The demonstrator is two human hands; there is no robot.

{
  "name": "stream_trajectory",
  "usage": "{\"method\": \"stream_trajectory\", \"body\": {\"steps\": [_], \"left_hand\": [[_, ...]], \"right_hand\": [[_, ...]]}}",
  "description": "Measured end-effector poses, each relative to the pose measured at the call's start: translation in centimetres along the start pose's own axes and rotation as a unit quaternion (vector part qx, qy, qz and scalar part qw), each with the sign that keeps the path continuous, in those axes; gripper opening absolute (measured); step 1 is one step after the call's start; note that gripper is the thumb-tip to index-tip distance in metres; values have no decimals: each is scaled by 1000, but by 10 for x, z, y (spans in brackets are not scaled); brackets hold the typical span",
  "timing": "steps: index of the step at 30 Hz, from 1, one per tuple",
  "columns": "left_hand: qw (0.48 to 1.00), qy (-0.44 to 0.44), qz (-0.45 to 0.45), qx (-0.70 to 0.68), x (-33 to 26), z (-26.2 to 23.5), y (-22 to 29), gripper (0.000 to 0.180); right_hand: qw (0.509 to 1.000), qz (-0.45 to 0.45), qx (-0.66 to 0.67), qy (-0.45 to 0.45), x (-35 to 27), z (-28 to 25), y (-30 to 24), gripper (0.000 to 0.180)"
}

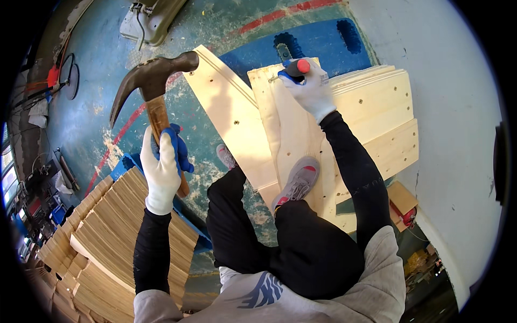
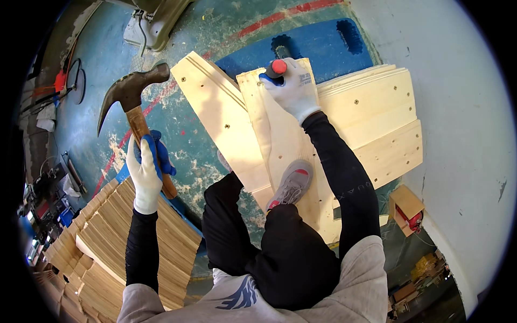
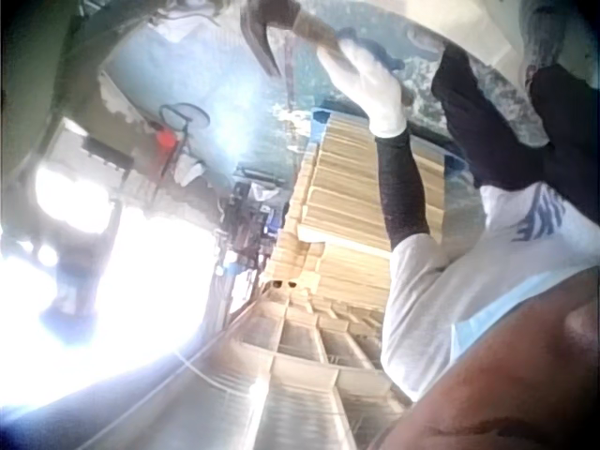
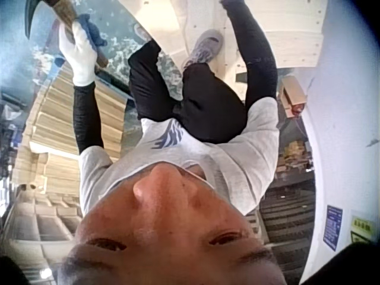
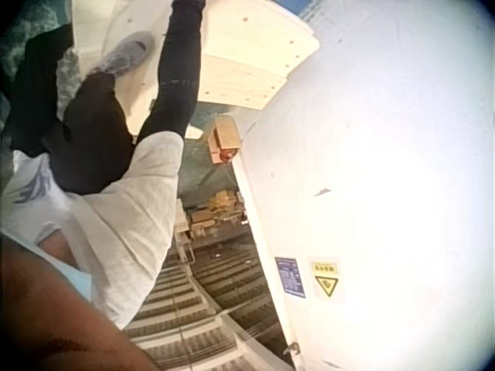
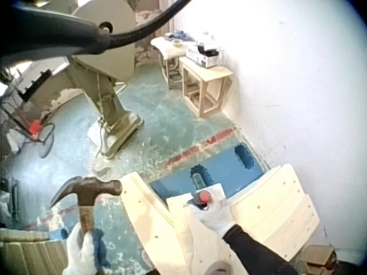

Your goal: The person uses a screwdriver to secure screws into a wooden panel and then uses a hammer and a screwdriver to assemble larger wooden sections on the factory floor.

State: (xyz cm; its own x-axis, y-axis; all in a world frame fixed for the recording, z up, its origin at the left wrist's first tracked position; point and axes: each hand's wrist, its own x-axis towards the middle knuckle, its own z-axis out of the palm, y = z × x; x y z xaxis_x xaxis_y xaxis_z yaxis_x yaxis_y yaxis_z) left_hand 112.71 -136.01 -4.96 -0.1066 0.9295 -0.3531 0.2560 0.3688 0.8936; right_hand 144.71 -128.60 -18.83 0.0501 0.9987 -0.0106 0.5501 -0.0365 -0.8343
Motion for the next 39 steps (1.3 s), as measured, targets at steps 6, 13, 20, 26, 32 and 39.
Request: {"method": "stream_trajectory", "body": {"steps": [6,13,20,26,32,39], "left_hand": [[1000,-27,4,-9,5,14,9,31],[948,-124,186,225,39,17,46,34],[966,-31,249,64,37,40,101,66],[977,-70,197,49,32,40,83,56],[974,-84,183,107,33,36,72,50],[941,-142,153,267,49,42,100,27]], "right_hand": [[999,-22,-11,-25,2,-3,1,28],[995,-65,-31,-75,2,6,-17,27],[994,-98,-32,-35,6,9,-1,26],[995,-86,-44,-39,10,5,5,28],[991,-59,-74,-95,15,-3,-3,32],[994,-64,-50,-69,13,1,-15,31]]}}
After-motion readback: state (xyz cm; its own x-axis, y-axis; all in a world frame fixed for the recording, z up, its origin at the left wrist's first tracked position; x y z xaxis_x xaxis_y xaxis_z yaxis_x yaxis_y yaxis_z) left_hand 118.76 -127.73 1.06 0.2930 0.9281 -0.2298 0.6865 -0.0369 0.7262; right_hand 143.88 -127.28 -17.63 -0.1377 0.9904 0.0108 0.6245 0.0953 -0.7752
